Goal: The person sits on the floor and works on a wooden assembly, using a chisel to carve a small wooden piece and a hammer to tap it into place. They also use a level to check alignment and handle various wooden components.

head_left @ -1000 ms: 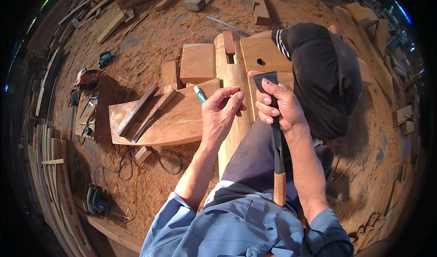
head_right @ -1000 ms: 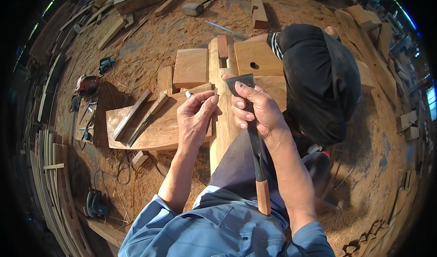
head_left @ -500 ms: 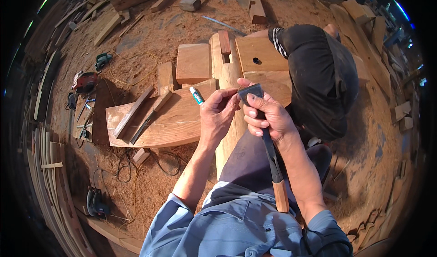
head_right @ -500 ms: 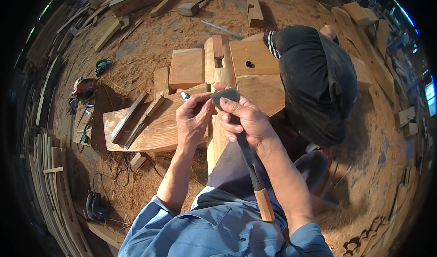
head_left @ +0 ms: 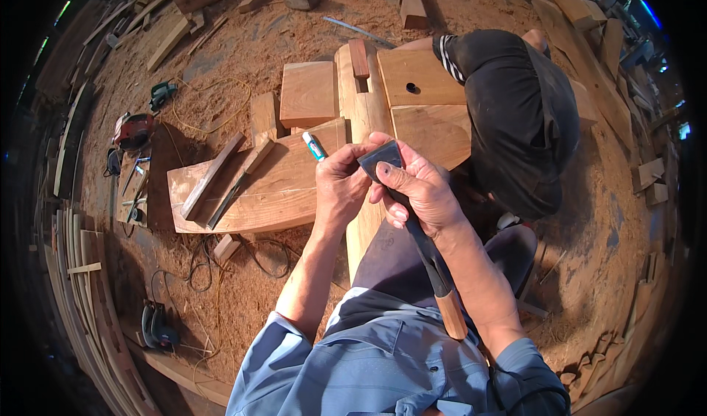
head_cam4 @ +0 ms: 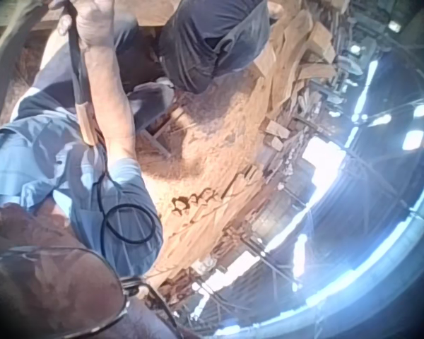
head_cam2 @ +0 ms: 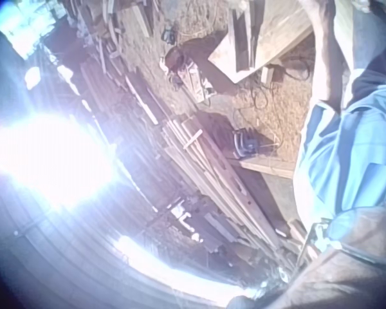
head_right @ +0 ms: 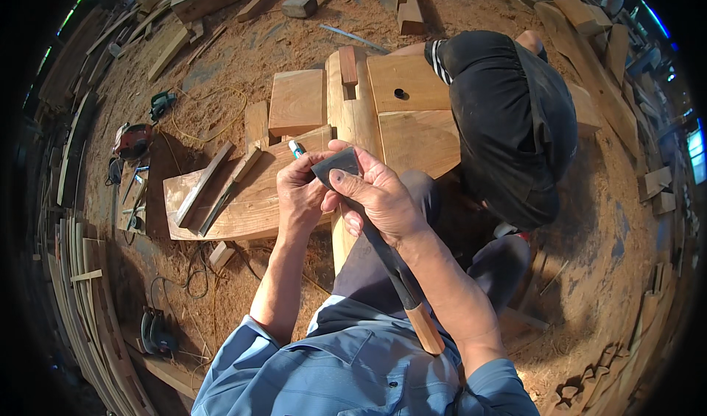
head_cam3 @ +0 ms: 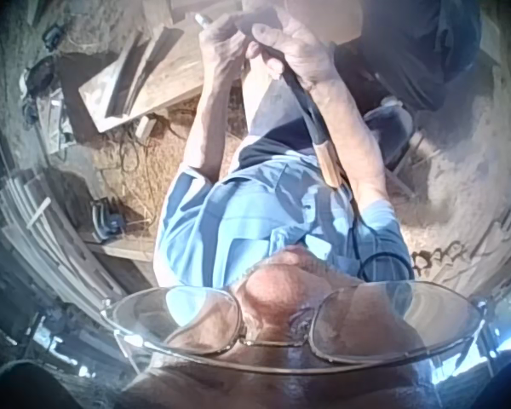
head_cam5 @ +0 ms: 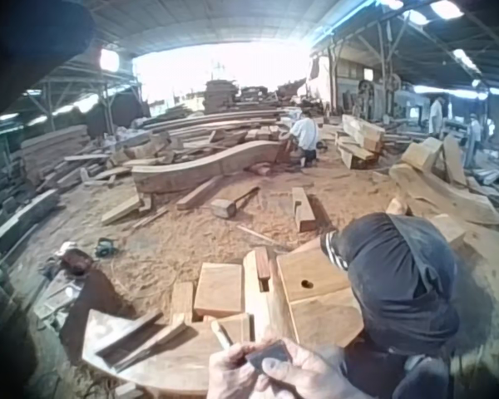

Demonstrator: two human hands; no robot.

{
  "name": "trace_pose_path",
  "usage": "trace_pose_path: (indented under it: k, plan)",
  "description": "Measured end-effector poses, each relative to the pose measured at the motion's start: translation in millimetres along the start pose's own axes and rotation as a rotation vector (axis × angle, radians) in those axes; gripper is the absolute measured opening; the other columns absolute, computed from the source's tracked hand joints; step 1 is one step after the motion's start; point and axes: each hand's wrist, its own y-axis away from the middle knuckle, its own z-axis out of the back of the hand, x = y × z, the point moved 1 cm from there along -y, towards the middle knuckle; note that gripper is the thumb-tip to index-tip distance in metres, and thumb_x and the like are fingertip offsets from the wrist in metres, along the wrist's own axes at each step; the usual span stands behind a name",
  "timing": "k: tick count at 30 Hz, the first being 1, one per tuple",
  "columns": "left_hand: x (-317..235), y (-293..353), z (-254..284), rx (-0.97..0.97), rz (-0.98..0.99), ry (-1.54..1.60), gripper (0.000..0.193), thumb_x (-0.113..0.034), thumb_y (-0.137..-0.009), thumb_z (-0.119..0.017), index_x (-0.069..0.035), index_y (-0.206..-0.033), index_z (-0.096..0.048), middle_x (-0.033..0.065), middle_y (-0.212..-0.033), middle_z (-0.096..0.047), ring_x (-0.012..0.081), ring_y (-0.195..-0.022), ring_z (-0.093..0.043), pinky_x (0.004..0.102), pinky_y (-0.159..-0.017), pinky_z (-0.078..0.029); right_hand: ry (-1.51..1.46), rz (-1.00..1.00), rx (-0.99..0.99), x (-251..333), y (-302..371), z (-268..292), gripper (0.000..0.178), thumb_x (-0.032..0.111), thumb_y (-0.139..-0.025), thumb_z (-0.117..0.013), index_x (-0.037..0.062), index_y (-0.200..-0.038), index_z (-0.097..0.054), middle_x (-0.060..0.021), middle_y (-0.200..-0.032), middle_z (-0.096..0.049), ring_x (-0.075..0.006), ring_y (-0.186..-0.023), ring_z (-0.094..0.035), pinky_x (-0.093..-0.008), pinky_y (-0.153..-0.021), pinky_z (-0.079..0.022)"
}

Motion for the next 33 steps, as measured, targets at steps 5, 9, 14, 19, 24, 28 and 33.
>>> trace_pose_path:
  k: [5,9,14,19,24,28,33]
  plan:
    - [-0.8,2.0,0.5,-0.015,0.004,-0.042,0.018,-0.008,-0.09,-0.074,0.004,-0.103,-0.07,0.0045,-0.088,-0.072,0.0069,-0.078,-0.064,0.0219,-0.068,-0.052,-0.009,0.009,-0.015,-2.5,-2.1,0.7,0.046,0.015,-0.098,-0.062,0.0048,-0.138,-0.042,-0.0122,-0.077,-0.067,-0.0082,-0.041,-0.052,-0.0197,-0.038,-0.044]
    - [-1.8,3.1,-2.2,-0.02,-0.009,-0.025,0.014,-0.007,-0.091,-0.072,0.003,-0.1,-0.07,0.0029,-0.085,-0.071,0.0047,-0.076,-0.061,0.0208,-0.064,-0.05,-0.003,0.028,-0.028,-5.0,-2.5,0.1,0.043,0.014,-0.098,-0.062,0.0047,-0.136,-0.043,-0.0129,-0.078,-0.067,-0.0082,-0.041,-0.052,-0.019,-0.038,-0.043]
    - [-0.5,4.5,-1.8,-0.015,-0.002,-0.035,0.014,-0.007,-0.091,-0.073,0.003,-0.1,-0.07,0.0034,-0.086,-0.071,0.0055,-0.076,-0.062,0.0209,-0.065,-0.051,0.048,0.04,-0.03,-6.2,-2.4,2.5,0.04,0.015,-0.099,-0.061,0.0054,-0.134,-0.043,-0.0141,-0.079,-0.068,-0.0082,-0.041,-0.052,-0.019,-0.038,-0.043]
    - [2.9,3.8,1.1,0.025,0.038,0.007,0.015,-0.009,-0.091,-0.074,0.002,-0.098,-0.07,0.0031,-0.084,-0.071,0.0059,-0.074,-0.063,0.0204,-0.064,-0.051,0.082,0.075,-0.046,-11.1,-2.8,6.8,0.038,0.015,-0.099,-0.061,0.0059,-0.132,-0.045,-0.0148,-0.079,-0.068,-0.0091,-0.042,-0.053,-0.0192,-0.039,-0.043]
    - [7.2,5.4,2.7,0.077,0.116,-0.089,0.015,-0.01,-0.092,-0.072,0.004,-0.097,-0.07,0.0024,-0.08,-0.069,0.0049,-0.07,-0.06,0.0209,-0.06,-0.048,0.088,0.127,-0.085,-7.2,-1.8,13.5,0.033,0.017,-0.099,-0.063,0.0074,-0.128,-0.053,-0.0122,-0.079,-0.069,-0.0098,-0.042,-0.053,-0.0193,-0.039,-0.042]
    - [13.0,14.4,3.4,0.064,0.227,-0.03,0.018,-0.016,-0.092,-0.074,0.001,-0.096,-0.07,0.0024,-0.075,-0.067,0.0069,-0.063,-0.06,0.0201,-0.055,-0.046,0.042,0.212,-0.155,14.1,4.5,30.6,0.032,0.019,-0.099,-0.063,0.0137,-0.13,-0.056,-0.0104,-0.078,-0.068,-0.0091,-0.041,-0.051,-0.0217,-0.038,-0.041]
    - [18.8,17.7,1.5,0.011,0.277,0.154,0.021,-0.015,-0.091,-0.075,0.001,-0.104,-0.068,0.0034,-0.078,-0.066,0.0083,-0.063,-0.06,0.0208,-0.055,-0.045,-0.006,0.208,-0.131,19.7,5.7,46.5,0.036,0.021,-0.101,-0.059,0.0143,-0.136,-0.053,-0.0099,-0.081,-0.066,-0.007,-0.041,-0.047,-0.0221,-0.038,-0.038]
